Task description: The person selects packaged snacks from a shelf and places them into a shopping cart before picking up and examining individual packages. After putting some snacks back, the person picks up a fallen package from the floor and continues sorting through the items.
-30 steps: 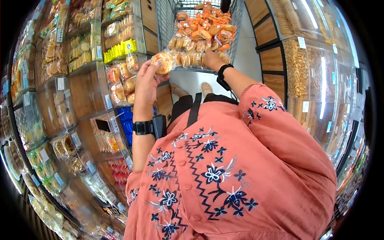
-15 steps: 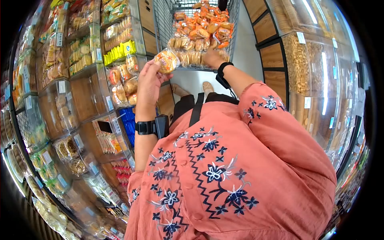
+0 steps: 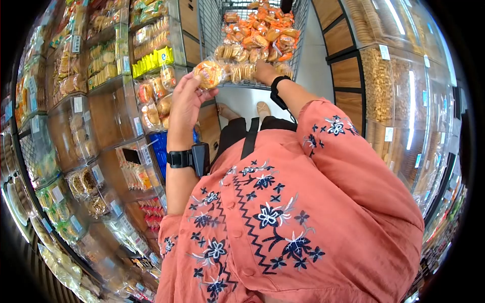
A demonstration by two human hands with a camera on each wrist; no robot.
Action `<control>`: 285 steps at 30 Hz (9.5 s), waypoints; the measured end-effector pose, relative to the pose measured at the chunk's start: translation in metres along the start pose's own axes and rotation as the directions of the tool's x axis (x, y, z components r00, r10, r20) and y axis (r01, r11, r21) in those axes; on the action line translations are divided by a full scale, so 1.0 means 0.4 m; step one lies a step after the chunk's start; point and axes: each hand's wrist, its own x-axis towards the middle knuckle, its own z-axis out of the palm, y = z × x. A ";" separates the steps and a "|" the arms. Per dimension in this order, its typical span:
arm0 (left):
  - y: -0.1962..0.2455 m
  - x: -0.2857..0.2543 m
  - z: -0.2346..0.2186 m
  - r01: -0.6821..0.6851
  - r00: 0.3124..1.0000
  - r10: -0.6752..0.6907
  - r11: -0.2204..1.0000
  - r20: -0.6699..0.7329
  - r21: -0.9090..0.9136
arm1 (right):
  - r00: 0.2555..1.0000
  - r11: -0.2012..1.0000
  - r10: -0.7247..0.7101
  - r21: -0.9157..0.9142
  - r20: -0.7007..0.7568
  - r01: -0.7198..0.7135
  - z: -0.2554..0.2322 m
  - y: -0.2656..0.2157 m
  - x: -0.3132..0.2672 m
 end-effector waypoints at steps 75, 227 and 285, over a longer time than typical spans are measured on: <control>-0.033 0.035 -0.099 0.034 0.982 -0.028 0.999 -0.188 0.029 | 0.997 0.999 -0.039 0.023 0.062 0.038 -0.033 -0.047 0.072; 0.050 -0.083 -0.166 -0.098 0.995 0.098 0.995 -0.025 -0.004 | 0.684 0.744 -0.655 0.431 0.321 0.510 -0.283 -0.636 -0.267; 0.354 -0.385 -0.931 -0.211 0.249 0.778 0.624 -0.576 0.752 | 0.041 -0.389 -0.460 -0.243 0.887 0.889 0.632 -1.999 -0.015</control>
